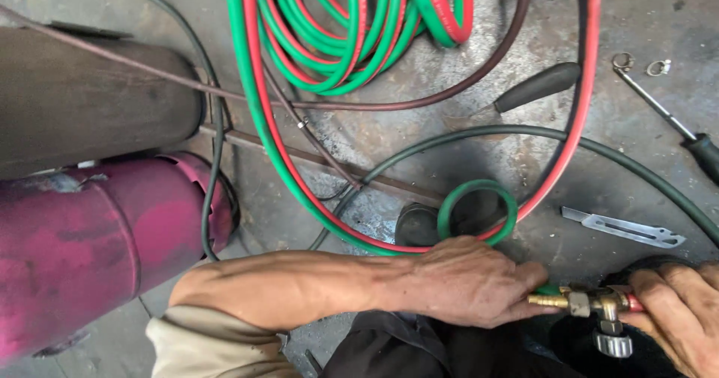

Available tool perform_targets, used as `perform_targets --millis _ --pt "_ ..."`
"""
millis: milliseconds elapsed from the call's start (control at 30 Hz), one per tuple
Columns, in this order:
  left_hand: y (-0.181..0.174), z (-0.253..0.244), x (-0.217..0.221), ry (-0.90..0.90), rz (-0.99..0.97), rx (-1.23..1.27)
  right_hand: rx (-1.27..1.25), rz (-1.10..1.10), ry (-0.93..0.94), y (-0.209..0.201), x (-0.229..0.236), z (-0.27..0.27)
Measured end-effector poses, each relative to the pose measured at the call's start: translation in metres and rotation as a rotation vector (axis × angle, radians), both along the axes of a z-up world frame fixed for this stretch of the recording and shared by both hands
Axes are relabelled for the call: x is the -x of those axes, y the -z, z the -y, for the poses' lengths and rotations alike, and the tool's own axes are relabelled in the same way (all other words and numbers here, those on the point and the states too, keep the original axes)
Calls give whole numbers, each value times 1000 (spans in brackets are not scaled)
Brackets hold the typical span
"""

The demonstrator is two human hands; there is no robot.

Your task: Connecting fuel and oxygen hoses to a cutting torch assembly on a workshop floor.

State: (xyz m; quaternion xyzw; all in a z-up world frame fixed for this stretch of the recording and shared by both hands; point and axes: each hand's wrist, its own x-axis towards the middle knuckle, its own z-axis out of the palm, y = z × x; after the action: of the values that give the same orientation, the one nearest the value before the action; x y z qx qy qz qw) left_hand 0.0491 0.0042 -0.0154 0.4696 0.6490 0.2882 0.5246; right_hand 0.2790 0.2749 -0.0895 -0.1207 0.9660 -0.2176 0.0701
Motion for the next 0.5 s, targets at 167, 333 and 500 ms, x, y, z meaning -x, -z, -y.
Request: perform_targets --millis 167,333,500 --pt "23 -1 -2 -72 -189 -20 222 226 447 44 -28 7" --pt "67 16 -13 -31 -260 -242 346 432 282 120 -47 -15" --pt "55 -2 5 40 -314 -94 457 742 250 117 -14 -14"
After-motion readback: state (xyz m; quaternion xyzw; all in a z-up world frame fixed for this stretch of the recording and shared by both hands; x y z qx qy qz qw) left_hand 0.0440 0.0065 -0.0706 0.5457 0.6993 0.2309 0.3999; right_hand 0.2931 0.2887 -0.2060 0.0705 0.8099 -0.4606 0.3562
